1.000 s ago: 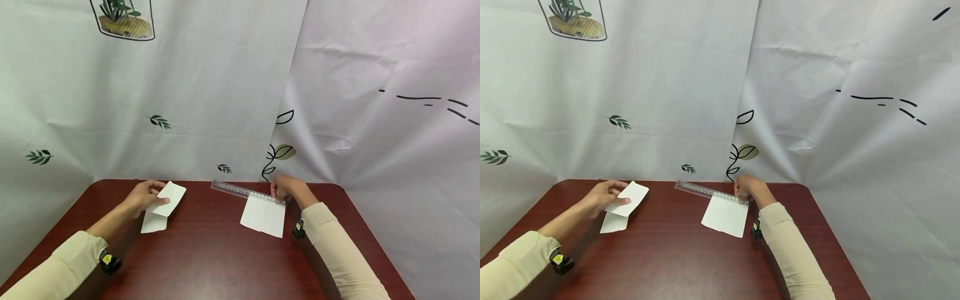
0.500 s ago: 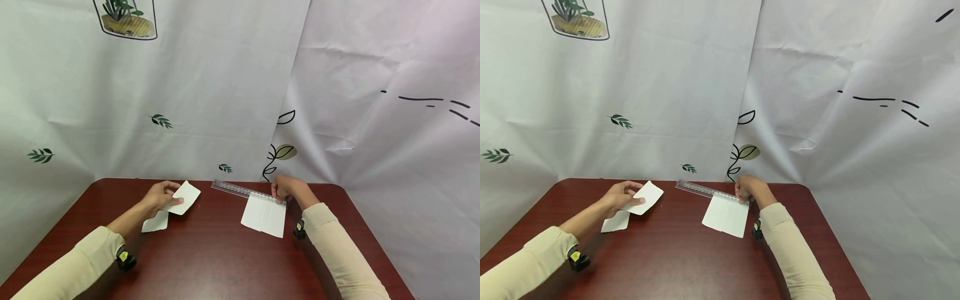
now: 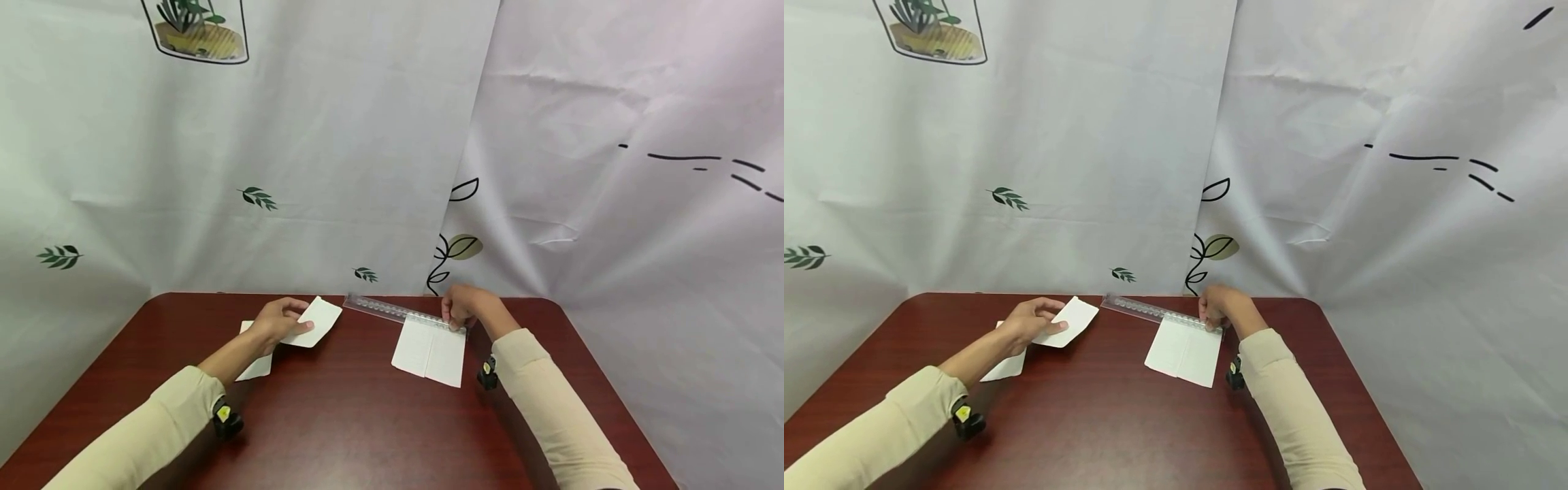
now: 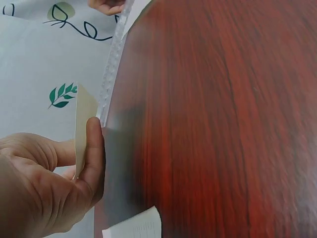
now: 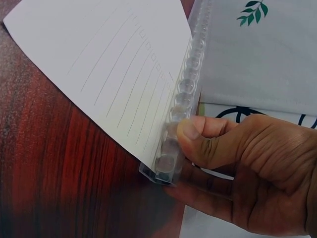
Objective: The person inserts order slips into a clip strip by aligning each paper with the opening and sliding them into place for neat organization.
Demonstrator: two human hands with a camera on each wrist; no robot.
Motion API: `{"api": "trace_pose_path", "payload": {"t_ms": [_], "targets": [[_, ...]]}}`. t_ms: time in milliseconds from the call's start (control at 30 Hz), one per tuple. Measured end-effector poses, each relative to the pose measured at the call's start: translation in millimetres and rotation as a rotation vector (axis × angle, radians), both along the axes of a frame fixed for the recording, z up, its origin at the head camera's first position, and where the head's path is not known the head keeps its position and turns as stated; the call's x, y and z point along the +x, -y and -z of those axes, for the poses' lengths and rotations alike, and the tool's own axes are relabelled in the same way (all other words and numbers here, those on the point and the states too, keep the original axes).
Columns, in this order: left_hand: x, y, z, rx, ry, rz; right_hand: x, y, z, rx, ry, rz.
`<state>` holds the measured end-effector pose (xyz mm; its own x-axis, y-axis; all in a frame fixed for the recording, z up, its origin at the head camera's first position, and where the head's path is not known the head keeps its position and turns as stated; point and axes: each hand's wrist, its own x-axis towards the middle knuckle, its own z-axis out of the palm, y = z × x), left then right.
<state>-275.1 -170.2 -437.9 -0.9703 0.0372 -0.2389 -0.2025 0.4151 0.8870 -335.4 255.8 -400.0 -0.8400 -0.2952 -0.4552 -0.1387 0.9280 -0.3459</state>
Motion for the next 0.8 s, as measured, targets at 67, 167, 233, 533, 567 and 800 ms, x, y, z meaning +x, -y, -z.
{"api": "trace_pose_path", "payload": {"t_ms": [67, 167, 233, 533, 567, 800], "targets": [[-1.9, -4.7, 0.3, 0.017, -0.002, -0.004, -0.2, 0, -0.9, 0.000, 0.000, 0.003], [-3.5, -11.9, 0.1, 0.027, -0.008, -0.009, 1.0, 1, -2.2, -0.004, 0.000, 0.017], [-4.5, -16.8, 1.0, 0.031, -0.010, -0.015, 1.7, 2, -2.3, -0.008, 0.001, 0.027], [-5.7, -35.5, 12.1, 0.037, -0.009, -0.035, 3.5, 3, 1.6, -0.026, 0.000, 0.028], [-5.9, -36.8, 12.9, 0.038, -0.008, -0.038, 3.7, 3, 1.7, -0.025, -0.002, 0.025], [-8.8, -43.1, 14.7, 0.033, -0.006, -0.028, 6.2, 2, -0.7, -0.019, -0.006, 0.017]]}}
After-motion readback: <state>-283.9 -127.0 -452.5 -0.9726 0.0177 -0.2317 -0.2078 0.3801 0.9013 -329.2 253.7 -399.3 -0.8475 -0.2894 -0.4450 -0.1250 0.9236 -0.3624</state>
